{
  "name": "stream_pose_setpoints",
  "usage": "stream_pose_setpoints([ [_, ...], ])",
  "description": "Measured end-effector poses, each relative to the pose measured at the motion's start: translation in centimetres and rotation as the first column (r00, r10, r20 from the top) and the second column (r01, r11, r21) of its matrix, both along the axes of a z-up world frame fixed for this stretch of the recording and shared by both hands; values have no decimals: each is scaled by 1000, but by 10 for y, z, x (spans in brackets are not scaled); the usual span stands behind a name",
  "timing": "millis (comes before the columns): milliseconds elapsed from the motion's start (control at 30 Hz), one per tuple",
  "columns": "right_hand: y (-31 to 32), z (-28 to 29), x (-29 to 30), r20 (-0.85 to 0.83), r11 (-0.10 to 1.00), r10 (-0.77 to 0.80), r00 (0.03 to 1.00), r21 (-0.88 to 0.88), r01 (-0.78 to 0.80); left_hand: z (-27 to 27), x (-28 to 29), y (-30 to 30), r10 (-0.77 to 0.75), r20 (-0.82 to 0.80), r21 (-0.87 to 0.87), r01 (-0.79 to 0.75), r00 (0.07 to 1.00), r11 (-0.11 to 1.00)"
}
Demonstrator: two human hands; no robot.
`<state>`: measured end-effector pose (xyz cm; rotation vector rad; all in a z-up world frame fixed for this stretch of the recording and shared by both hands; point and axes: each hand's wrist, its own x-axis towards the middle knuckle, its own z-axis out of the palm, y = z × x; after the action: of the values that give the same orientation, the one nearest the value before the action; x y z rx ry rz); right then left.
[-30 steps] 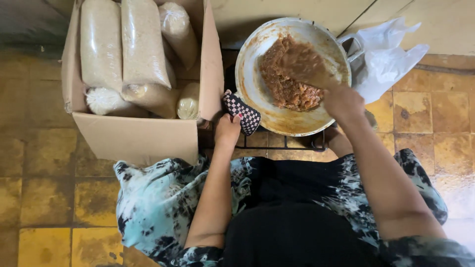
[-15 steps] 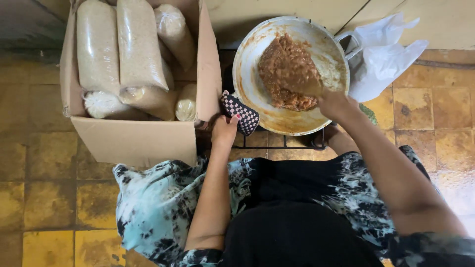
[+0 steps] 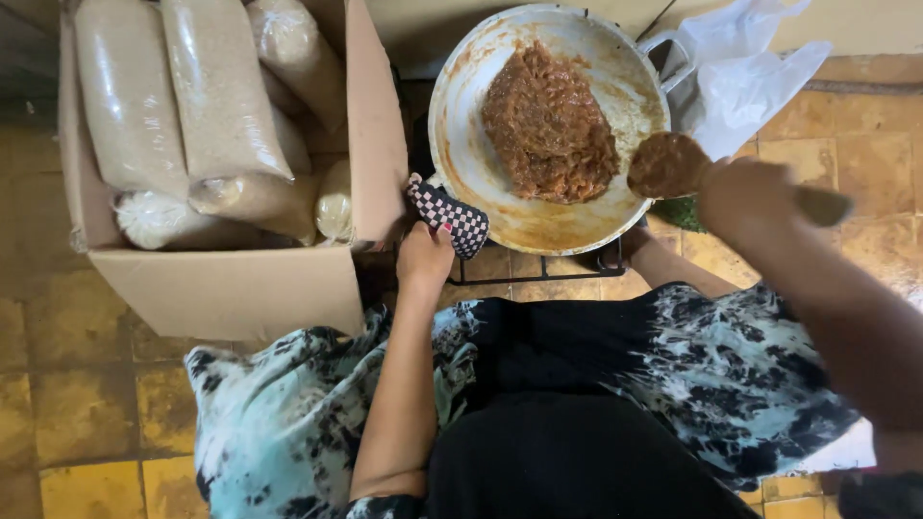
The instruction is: Stirring a thick brown mixture in a large pan using a wooden spatula
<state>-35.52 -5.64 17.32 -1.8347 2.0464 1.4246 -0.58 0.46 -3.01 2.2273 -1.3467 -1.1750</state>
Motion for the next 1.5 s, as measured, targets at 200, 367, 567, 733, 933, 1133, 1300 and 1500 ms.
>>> stream_pose_setpoints([
  [200,-43,-137,-56,205,944,59,977,-329,12,3,-9,-4,61,39,17,-61,997,998],
  [367,-113,-151,-47,268,876,285,920,-461,-138,-3,-14,2,63,81,-15,-62,995,998],
  [567,-170,-152,-8,132,648,675,726,-577,-497,-4,-14,3,76,120,-38,-72,990,997],
  [733,-127,-67,65,-8,681,701,713,-288,-673,-3,-14,4,67,122,-57,-60,990,997],
  [933,-87,26,47,6,742,649,761,-227,-631,-4,-8,1,60,57,-28,-59,997,998],
  [1133,-41,23,-23,-353,474,716,602,-389,-790,4,-2,-4,2,-47,-17,-3,999,1000],
  [1300,-44,36,19,-269,935,319,909,-69,-348,12,-4,-9,10,-46,120,-4,999,993],
  [1500,-38,-9,13,-358,985,169,918,23,-172,15,-5,-6,35,-47,84,-31,998,996],
])
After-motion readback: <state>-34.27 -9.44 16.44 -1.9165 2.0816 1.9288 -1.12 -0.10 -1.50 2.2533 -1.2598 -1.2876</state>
